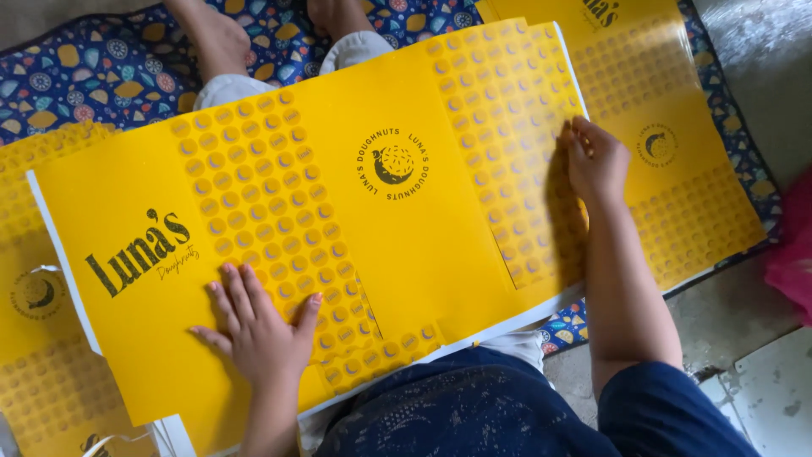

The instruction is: Peel off waste strips from die-cut cardboard donut box sheets

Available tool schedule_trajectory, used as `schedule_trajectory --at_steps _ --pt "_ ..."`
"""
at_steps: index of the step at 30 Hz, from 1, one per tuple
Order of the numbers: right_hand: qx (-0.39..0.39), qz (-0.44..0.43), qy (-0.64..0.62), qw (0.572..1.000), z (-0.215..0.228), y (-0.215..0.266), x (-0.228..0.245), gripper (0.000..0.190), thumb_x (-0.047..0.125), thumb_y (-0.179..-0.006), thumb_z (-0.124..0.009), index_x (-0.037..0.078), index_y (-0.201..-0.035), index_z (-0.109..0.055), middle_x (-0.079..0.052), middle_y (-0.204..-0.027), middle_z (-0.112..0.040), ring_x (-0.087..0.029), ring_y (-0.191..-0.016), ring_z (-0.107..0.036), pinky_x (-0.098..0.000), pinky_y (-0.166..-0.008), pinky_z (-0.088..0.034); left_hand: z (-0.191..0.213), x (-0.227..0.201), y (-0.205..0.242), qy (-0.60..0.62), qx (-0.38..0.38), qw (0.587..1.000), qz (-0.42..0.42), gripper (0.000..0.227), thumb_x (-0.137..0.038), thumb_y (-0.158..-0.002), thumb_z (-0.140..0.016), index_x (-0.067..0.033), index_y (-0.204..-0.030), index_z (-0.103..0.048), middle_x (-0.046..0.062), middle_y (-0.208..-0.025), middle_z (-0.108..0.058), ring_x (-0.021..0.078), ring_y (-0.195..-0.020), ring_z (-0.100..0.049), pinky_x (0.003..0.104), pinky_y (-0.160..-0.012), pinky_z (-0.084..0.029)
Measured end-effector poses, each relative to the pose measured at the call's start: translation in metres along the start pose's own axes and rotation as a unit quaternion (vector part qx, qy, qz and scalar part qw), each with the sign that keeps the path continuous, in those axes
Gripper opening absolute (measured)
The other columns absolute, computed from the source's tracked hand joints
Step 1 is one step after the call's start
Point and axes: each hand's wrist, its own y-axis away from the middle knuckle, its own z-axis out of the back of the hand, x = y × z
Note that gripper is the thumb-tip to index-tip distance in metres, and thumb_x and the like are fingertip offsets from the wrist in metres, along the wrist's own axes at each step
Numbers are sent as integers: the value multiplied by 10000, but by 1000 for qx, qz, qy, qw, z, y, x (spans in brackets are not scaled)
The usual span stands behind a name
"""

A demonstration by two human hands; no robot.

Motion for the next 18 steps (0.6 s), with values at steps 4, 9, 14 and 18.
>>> schedule_trajectory --at_steps 4,9,14,18 --pt "-4 -140 -161 977 20 16 24 252 168 -969 -654 161 -1199 -758 27 -1121 -769 -24 -1002 -688 -182 -916 -511 0 2 2 -2 -4 1000 -8 1110 -823 -940 -332 38 -1636 -417 219 -1708 -357 451 -1570 -285 744 -1146 46" --pt "111 -276 -329 896 59 19 71 270 186 -997 -646 138 -1263 -645 29 -1032 -691 -60 -834 -669 -226 -708 -597 3 1 -1 -1 44 999 9 1141 -826 -884 -369 37 -1629 -348 194 -1721 -264 423 -1581 -177 800 -1109 28" --pt "161 -246 -303 906 60 8 52 355 175 -1040 -509 105 -1385 -555 -49 -1271 -646 -165 -797 -722 -258 -824 -631 4 -1 0 9 34 999 1 1120 -805 -916 -375 64 -1622 -360 230 -1707 -292 436 -1576 -185 791 -1106 37" --pt "191 -235 -193 933 78 9 92 379 229 -1009 -474 171 -1363 -597 55 -1082 -709 -50 -872 -618 -258 -795 -415 1 1 0 5 32 999 1 1116 -787 -913 -403 78 -1618 -373 238 -1709 -292 444 -1576 -192 782 -1112 28"
